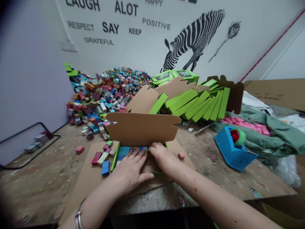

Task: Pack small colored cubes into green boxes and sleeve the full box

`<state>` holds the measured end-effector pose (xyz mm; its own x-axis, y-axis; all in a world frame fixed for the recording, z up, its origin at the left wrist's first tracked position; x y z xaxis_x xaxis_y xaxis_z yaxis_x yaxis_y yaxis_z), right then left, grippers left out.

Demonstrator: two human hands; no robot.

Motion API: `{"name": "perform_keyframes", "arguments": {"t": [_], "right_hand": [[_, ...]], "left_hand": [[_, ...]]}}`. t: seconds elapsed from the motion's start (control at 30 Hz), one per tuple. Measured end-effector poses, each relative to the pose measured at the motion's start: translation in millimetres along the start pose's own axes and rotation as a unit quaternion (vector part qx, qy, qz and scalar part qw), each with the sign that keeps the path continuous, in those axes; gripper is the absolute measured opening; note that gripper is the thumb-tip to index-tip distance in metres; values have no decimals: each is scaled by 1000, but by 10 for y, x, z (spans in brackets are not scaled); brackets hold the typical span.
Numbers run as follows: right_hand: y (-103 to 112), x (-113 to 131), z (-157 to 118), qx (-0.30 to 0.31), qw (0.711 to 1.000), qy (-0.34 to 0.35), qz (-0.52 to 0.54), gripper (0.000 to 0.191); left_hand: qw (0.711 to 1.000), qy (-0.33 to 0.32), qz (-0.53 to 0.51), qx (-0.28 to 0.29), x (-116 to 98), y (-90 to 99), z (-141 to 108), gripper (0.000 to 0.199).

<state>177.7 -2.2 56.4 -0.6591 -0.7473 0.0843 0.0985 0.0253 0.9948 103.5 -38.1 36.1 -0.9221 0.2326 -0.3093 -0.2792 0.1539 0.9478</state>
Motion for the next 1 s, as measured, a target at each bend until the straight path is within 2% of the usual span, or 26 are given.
{"name": "perform_keyframes", "arguments": {"t": [0.1,0.2,0.3,0.4,0.63,1.0], "right_hand": [[92,-35,-87,7,997,-33,-69,34],[152,-104,-159,39,988,-72,-128,39],[139,-132,-151,81,984,-78,-140,34],[140,-129,-112,83,987,-70,-122,35],[37,-183,-91,47,994,-59,-83,34],[-95,-342,-89,-66,997,-26,25,25]], "left_hand": [[1000,-5,1,-4,-2,-1,2,80],[1000,-7,4,-4,-5,3,2,80],[1000,-4,4,-5,-2,10,1,79],[1000,-5,-1,-6,-2,13,-4,78],[1000,4,-7,-8,1,8,-18,79],[1000,-3,-2,8,-32,39,-32,77]]}}
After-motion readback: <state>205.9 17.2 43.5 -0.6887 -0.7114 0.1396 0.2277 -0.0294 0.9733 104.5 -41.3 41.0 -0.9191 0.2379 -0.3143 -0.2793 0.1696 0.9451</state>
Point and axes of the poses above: each hand's wrist, its own z-axis towards the middle knuckle, its own y-axis out of the back of the hand, x = y × z, the point moved 8 cm from there along z, towards the middle knuckle, and after that the axes turned 14 degrees about y, right-handed, at the moved point
